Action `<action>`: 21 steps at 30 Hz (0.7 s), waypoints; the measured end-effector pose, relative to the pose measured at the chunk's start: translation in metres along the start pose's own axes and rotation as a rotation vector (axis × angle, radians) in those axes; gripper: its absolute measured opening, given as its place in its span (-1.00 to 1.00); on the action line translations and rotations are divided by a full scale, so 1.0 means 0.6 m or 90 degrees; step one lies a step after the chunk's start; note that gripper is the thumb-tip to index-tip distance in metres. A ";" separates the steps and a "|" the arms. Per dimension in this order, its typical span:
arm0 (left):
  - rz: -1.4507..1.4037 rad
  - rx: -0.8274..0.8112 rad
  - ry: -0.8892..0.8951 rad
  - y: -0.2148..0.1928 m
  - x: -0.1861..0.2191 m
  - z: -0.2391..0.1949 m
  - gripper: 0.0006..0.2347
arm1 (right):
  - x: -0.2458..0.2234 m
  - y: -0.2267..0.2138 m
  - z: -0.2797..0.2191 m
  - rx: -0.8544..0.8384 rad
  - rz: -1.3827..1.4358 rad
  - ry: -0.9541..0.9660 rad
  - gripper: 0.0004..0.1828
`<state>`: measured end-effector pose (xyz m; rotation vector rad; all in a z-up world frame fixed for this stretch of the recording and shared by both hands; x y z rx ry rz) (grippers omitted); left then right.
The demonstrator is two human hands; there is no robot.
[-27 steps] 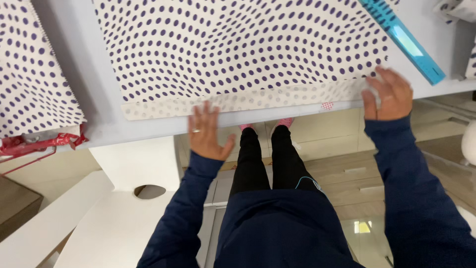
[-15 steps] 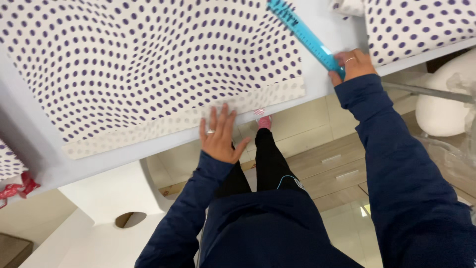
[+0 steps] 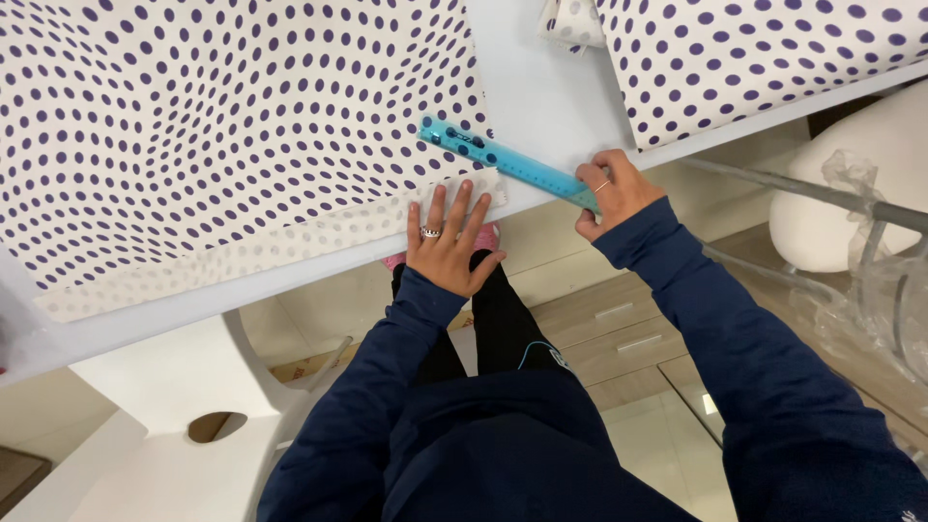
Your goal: The person measures and marks sections of patterned wrapping paper on a table using a blue ruler.
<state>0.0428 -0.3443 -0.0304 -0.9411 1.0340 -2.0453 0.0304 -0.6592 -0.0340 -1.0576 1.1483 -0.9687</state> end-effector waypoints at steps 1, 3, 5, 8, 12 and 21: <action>0.001 0.002 0.001 -0.001 0.000 0.001 -0.28 | -0.001 -0.007 0.003 -0.008 0.029 0.009 -0.22; 0.014 0.006 0.026 0.008 -0.010 0.005 -0.30 | -0.009 -0.036 0.022 0.004 0.029 -0.025 -0.32; 0.026 0.007 0.048 0.010 -0.020 0.006 -0.32 | -0.022 -0.059 0.033 0.012 0.031 -0.059 -0.40; 0.044 -0.010 0.068 0.006 -0.030 0.015 -0.31 | -0.033 -0.068 0.037 -0.009 0.075 -0.101 -0.38; 0.056 -0.031 0.100 -0.004 -0.027 0.026 -0.31 | -0.013 -0.025 0.000 0.021 0.039 -0.156 -0.31; 0.066 -0.042 0.096 -0.008 -0.023 0.030 -0.21 | 0.053 -0.004 -0.042 0.032 0.050 -0.207 -0.32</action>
Point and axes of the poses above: each hand's wrist, its own z-axis towards the middle knuckle, its own y-axis out of the palm, x = y × z, the point moved 1 cm from there along z, towards the middle knuckle, and after that the axes turned 12 degrees about x, right-handed, at the moved point
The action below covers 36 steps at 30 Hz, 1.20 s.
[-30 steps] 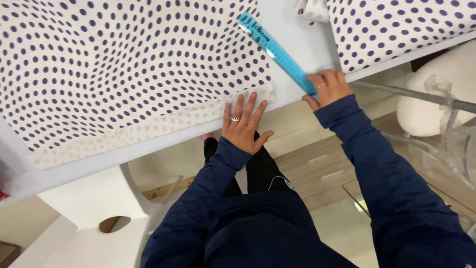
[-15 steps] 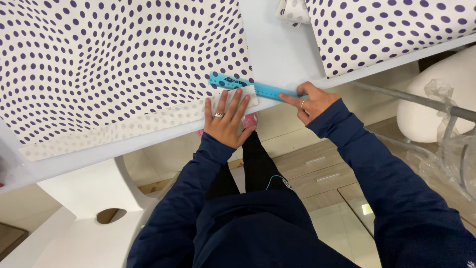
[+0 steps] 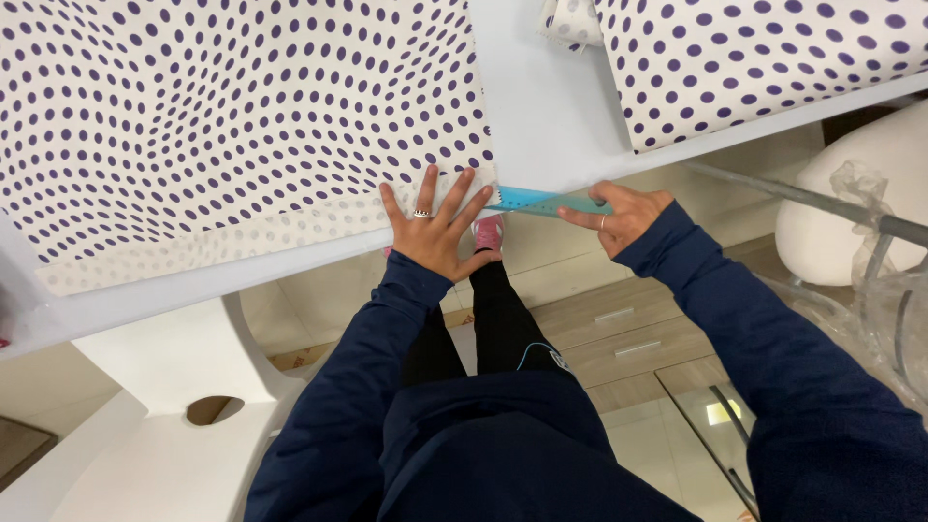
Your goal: The person measures and marks sections of patterned wrapping paper on a table using a blue ruler.
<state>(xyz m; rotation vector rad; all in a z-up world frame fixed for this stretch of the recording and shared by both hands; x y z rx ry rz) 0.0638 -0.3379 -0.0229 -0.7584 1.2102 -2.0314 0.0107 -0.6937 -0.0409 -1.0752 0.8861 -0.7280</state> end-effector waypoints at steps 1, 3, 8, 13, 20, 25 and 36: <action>-0.003 0.003 -0.004 -0.001 -0.001 0.002 -0.20 | 0.006 -0.004 -0.001 0.003 -0.012 -0.013 -0.31; 0.002 0.004 -0.002 -0.004 0.000 0.004 -0.19 | 0.023 -0.011 -0.032 0.003 0.015 -0.008 -0.32; -0.013 0.010 -0.002 -0.004 -0.006 -0.007 -0.09 | 0.083 -0.069 -0.116 0.037 0.072 -0.045 -0.41; -0.078 -0.025 -0.030 0.005 -0.039 -0.089 0.03 | 0.092 -0.089 -0.129 0.093 0.017 0.057 -0.24; -0.072 0.061 -0.055 -0.034 -0.081 -0.118 -0.20 | 0.007 0.007 0.024 0.093 0.005 0.064 -0.43; -0.017 0.033 -0.034 -0.040 -0.077 -0.112 -0.28 | -0.078 0.017 0.088 0.032 0.017 0.014 -0.44; 0.036 0.028 -0.036 -0.049 -0.077 -0.092 -0.22 | -0.075 0.072 0.036 -0.001 -0.040 -0.096 -0.39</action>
Point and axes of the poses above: each hand's wrist, its own z-axis towards the middle knuckle, its own y-axis out of the palm, x = y × z, the point moved 1 cm from there along z, towards the middle knuckle, and after that the axes turned 12 degrees about x, right-handed, at the moved point
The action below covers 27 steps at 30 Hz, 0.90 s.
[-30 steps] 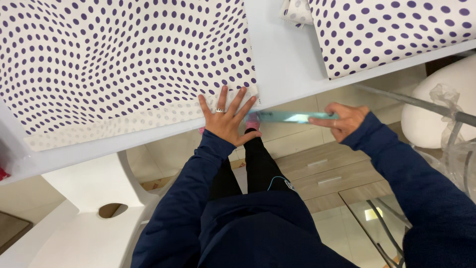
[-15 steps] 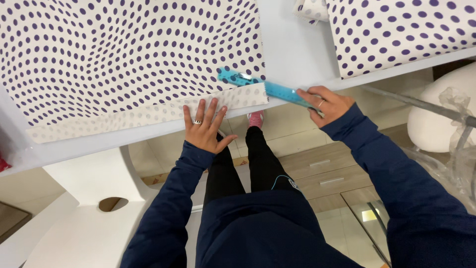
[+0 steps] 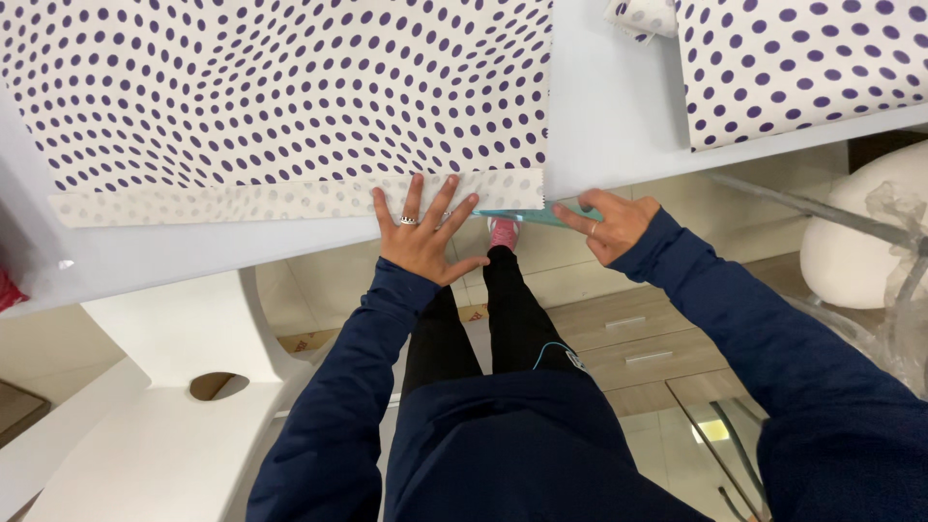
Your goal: The person measures and marks sections of patterned wrapping paper on a table using a blue ruler.
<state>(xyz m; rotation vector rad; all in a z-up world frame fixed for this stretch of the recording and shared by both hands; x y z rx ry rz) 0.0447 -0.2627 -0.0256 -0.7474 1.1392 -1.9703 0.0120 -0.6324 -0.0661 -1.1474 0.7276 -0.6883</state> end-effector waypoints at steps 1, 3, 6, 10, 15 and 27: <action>0.005 -0.002 -0.003 -0.001 0.004 -0.003 -0.20 | 0.001 -0.003 -0.023 -0.027 -0.010 0.007 -0.33; 0.001 -0.005 -0.004 -0.004 0.004 0.000 -0.20 | 0.008 -0.016 -0.051 -0.036 -0.004 0.016 -0.31; -0.011 -0.019 -0.006 -0.011 0.005 0.005 -0.17 | 0.028 -0.059 -0.094 -0.062 0.024 0.051 -0.35; -0.077 -0.132 -0.054 -0.020 0.002 0.000 0.04 | 0.095 -0.108 -0.202 -0.021 0.041 -0.057 -0.14; -0.106 -0.049 -0.149 0.000 -0.001 0.023 -0.23 | 0.085 -0.193 -0.176 0.154 0.150 0.089 -0.43; -0.198 0.065 -0.217 0.060 -0.028 0.012 -0.34 | 0.019 -0.083 -0.037 0.251 0.055 0.054 -0.76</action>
Point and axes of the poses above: each hand's wrist, its own z-axis towards the middle knuckle, its own y-axis out of the palm, x = y × z, the point moved 1 cm from there along z, towards the middle knuckle, and after that the axes turned 12 degrees about x, right-handed, at the moved point
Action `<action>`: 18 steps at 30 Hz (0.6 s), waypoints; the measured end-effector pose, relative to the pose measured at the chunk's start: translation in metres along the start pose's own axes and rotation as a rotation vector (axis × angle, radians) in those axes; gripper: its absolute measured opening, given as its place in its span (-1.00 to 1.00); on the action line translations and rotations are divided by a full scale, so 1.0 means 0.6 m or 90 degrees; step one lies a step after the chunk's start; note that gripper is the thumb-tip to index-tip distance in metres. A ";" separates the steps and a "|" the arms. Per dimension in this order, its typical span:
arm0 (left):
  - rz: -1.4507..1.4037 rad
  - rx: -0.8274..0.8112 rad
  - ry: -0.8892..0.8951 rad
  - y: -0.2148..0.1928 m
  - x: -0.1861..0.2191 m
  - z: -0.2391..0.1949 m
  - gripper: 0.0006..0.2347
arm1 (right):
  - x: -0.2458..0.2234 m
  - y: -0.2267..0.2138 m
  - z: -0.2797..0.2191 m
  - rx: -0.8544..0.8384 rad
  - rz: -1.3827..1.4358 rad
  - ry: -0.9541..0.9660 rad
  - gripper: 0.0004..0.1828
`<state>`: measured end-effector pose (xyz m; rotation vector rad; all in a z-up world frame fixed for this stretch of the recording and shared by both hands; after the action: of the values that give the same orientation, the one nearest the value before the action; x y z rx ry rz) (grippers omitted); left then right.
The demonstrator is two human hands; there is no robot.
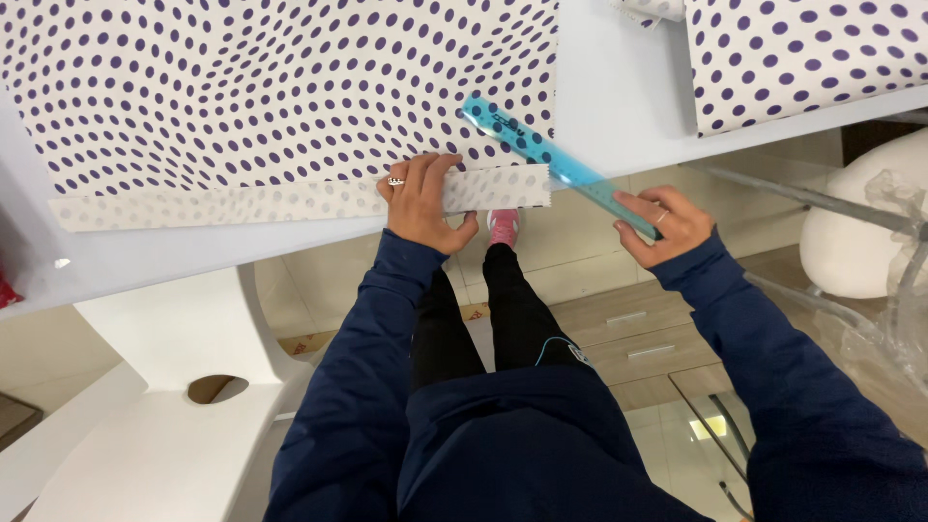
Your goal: The person measures and marks sections of patterned wrapping paper on a table using a blue ruler.
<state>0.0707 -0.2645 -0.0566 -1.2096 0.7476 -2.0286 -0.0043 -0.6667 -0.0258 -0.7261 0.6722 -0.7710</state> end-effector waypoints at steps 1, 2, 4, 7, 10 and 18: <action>-0.036 -0.012 -0.009 0.001 -0.004 -0.002 -0.31 | 0.000 0.007 0.004 -0.005 -0.033 -0.063 -0.85; -0.034 -0.009 -0.010 -0.001 -0.003 0.002 -0.31 | -0.007 0.016 0.010 -0.004 -0.032 -0.066 -0.85; -0.078 0.040 0.042 -0.007 0.002 0.009 -0.40 | -0.020 0.033 0.022 -0.032 -0.081 0.042 -0.68; -0.034 0.109 0.047 -0.005 0.007 0.043 -0.42 | -0.027 0.058 0.055 -0.025 -0.022 0.048 -0.68; -0.026 0.151 0.085 0.000 0.010 0.056 -0.44 | -0.041 0.085 0.102 -0.086 -0.038 0.103 -0.66; 0.158 0.124 0.130 -0.087 -0.062 -0.072 -0.54 | -0.079 0.114 0.135 -0.141 0.028 0.060 -0.82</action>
<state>0.0324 -0.1970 -0.0553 -0.7693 0.7365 -1.9814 0.0568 -0.5680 -0.0200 -0.8764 0.8658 -0.7000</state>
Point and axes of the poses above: each hand's wrist, its own z-axis towards the middle knuckle, its own y-axis out of the palm, x = y × z, the point moved 1 cm from there along z, towards the middle knuckle, and after that the axes turned 12 degrees about x, right-handed, at the moved point
